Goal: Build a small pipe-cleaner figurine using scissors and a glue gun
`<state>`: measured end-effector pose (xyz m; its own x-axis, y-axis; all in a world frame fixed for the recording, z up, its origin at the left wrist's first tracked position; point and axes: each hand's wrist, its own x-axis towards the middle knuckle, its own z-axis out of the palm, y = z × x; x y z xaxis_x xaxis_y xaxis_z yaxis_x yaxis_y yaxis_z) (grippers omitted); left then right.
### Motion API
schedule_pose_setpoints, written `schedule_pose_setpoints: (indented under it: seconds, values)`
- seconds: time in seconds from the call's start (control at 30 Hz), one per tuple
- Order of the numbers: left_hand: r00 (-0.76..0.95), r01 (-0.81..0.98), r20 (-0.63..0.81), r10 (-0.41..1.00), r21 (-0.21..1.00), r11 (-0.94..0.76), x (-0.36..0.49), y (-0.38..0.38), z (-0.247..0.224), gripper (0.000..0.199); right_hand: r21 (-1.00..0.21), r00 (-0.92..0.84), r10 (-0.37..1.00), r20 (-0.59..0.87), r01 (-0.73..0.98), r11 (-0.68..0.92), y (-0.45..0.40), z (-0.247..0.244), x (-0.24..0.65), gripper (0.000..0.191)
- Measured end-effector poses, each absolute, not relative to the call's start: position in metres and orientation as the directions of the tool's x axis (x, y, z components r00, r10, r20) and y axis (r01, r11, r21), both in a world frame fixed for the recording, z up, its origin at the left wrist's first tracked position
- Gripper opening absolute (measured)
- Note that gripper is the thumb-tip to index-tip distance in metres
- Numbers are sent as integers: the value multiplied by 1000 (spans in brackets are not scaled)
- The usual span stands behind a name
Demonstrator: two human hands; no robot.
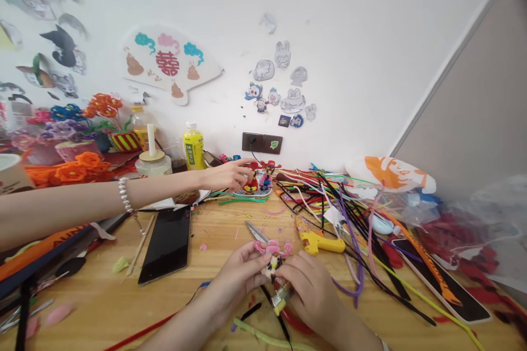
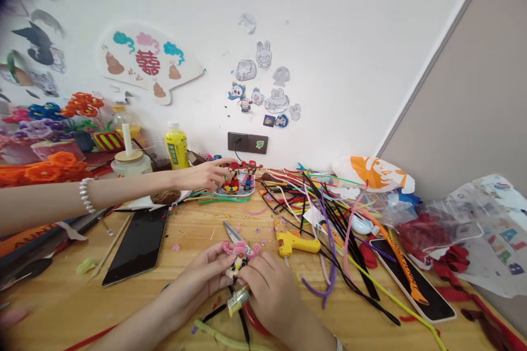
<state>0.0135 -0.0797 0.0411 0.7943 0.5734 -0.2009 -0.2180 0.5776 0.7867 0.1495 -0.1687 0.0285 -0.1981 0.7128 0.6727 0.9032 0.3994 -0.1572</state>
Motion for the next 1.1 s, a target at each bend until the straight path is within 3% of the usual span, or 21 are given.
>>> schedule_pose_setpoints:
  seconds: [0.47,1.1]
  values:
    - [783,-198,-205,588,813,547,15,-78,33,17,-105,-240,693,680,903,416,-166,26,147,20]
    - [784,-242,-188,591,784,571,17,-75,32,13,-178,-190,703,685,892,415,-163,24,145,18]
